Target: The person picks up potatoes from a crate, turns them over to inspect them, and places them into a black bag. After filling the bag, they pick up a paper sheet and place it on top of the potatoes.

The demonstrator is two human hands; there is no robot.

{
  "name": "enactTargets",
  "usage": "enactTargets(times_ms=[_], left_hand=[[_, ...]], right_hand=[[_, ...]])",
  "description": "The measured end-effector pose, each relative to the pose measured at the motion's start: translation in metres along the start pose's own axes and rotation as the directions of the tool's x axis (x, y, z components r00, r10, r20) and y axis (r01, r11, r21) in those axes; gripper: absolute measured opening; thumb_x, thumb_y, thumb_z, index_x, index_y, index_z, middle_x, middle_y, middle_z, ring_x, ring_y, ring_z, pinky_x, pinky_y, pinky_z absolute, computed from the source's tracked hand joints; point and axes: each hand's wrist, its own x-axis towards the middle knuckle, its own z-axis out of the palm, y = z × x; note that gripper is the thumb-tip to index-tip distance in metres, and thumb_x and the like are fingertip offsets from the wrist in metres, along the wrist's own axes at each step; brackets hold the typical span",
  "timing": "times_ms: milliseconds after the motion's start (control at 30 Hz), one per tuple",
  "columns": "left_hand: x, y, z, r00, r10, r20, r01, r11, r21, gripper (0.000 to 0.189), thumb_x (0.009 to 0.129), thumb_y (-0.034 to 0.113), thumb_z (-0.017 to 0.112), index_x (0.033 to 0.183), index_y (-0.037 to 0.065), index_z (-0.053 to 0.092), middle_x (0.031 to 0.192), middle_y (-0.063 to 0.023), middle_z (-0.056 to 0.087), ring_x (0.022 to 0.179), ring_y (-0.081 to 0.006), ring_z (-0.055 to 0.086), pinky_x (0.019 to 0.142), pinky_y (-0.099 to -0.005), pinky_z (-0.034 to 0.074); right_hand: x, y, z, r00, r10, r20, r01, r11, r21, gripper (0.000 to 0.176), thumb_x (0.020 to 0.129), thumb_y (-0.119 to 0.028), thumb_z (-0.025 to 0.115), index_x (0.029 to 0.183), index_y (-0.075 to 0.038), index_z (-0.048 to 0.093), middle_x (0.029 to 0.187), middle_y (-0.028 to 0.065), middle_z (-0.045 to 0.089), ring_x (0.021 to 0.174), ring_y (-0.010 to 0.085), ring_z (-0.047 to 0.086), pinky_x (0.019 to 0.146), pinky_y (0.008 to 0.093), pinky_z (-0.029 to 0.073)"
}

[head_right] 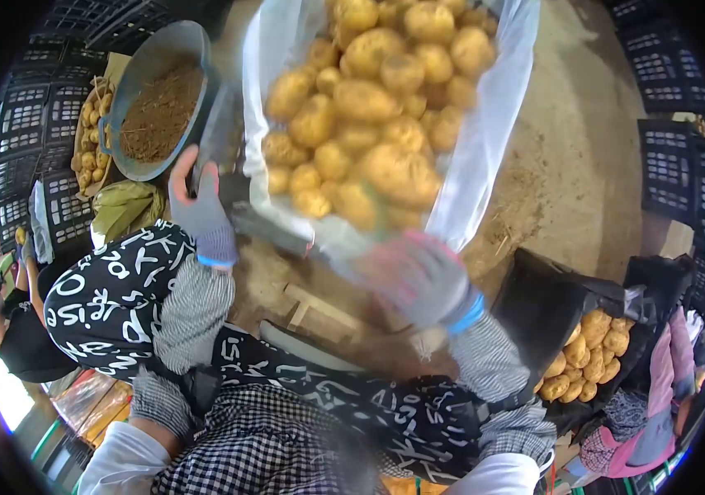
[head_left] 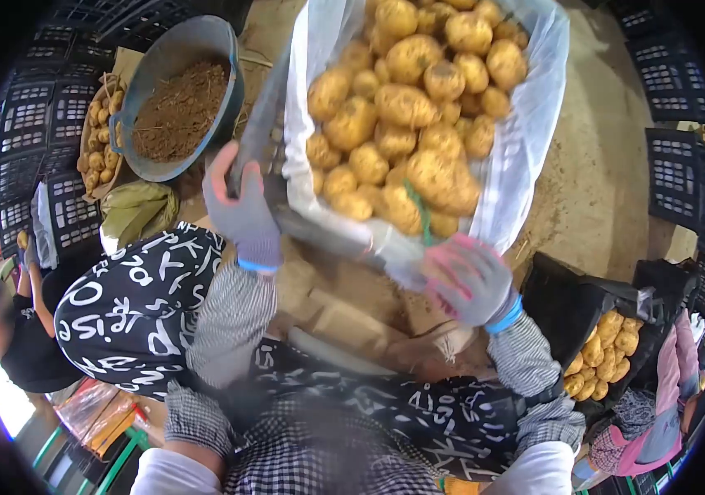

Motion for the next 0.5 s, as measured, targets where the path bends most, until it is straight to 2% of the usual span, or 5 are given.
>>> enactTargets(times_ms=[233,300,367,400,500], left_hand=[[0.098,-0.034,0.102,0.973,0.227,0.049,-0.228,0.974,0.007,0.03,0.081,0.009,0.066,0.111,0.006,0.066,0.118,-0.014,0.058,0.094,-0.0278,0.062,0.091,-0.0367,0.047],[0.141,-0.001,0.145,0.934,0.241,0.263,-0.294,0.938,0.185,0.037,0.09,0.023,0.063,0.12,0.001,0.063,0.115,-0.011,0.066,0.102,-0.0207,0.062,0.092,-0.032,0.048],[0.167,0.0,0.191,0.977,0.134,0.165,-0.101,0.975,-0.197,0.029,0.079,0.01,0.059,0.107,0.007,0.067,0.088,-0.0126,0.071,0.083,-0.0313,0.066,0.081,-0.0356,0.049],[0.181,0.011,0.21,0.957,0.28,0.073,-0.287,0.951,0.113,0.029,0.079,0.013,0.058,0.107,0.006,0.066,0.088,-0.0142,0.07,0.085,-0.0303,0.067,0.081,-0.0357,0.049],[0.183,0.037,0.22,0.983,0.135,0.126,-0.156,0.972,0.175,0.029,0.079,0.015,0.055,0.105,0.006,0.067,0.091,-0.0167,0.07,0.09,-0.0304,0.067,0.082,-0.0364,0.049]], right_hand=[[0.061,0.125,0.005,0.994,0.038,-0.1,-0.05,0.992,-0.113,0.033,0.081,-0.012,0.064,0.114,-0.009,0.066,0.106,0.0116,0.069,0.088,0.0277,0.068,0.077,0.036,0.056],[0.087,0.175,0.008,0.987,0.098,-0.124,-0.116,0.982,-0.15,0.04,0.08,-0.009,0.064,0.119,-0.012,0.064,0.104,0.0097,0.068,0.087,0.0275,0.066,0.073,0.0365,0.054],[0.109,0.195,-0.002,0.975,0.119,-0.188,-0.16,0.962,-0.219,0.041,0.081,-0.006,0.063,0.122,-0.013,0.063,0.106,0.0088,0.068,0.085,0.0273,0.065,0.072,0.0373,0.053],[0.123,0.199,-0.008,0.965,0.122,-0.231,-0.183,0.946,-0.267,0.037,0.085,-0.004,0.058,0.122,-0.009,0.063,0.109,0.0103,0.068,0.084,0.0269,0.066,0.071,0.0359,0.054],[0.139,0.16,-0.005,0.938,0.246,-0.243,-0.314,0.902,-0.296,0.046,0.078,-0.006,0.064,0.123,-0.017,0.063,0.105,0.0081,0.068,0.091,0.0285,0.064,0.076,0.0382,0.053]])
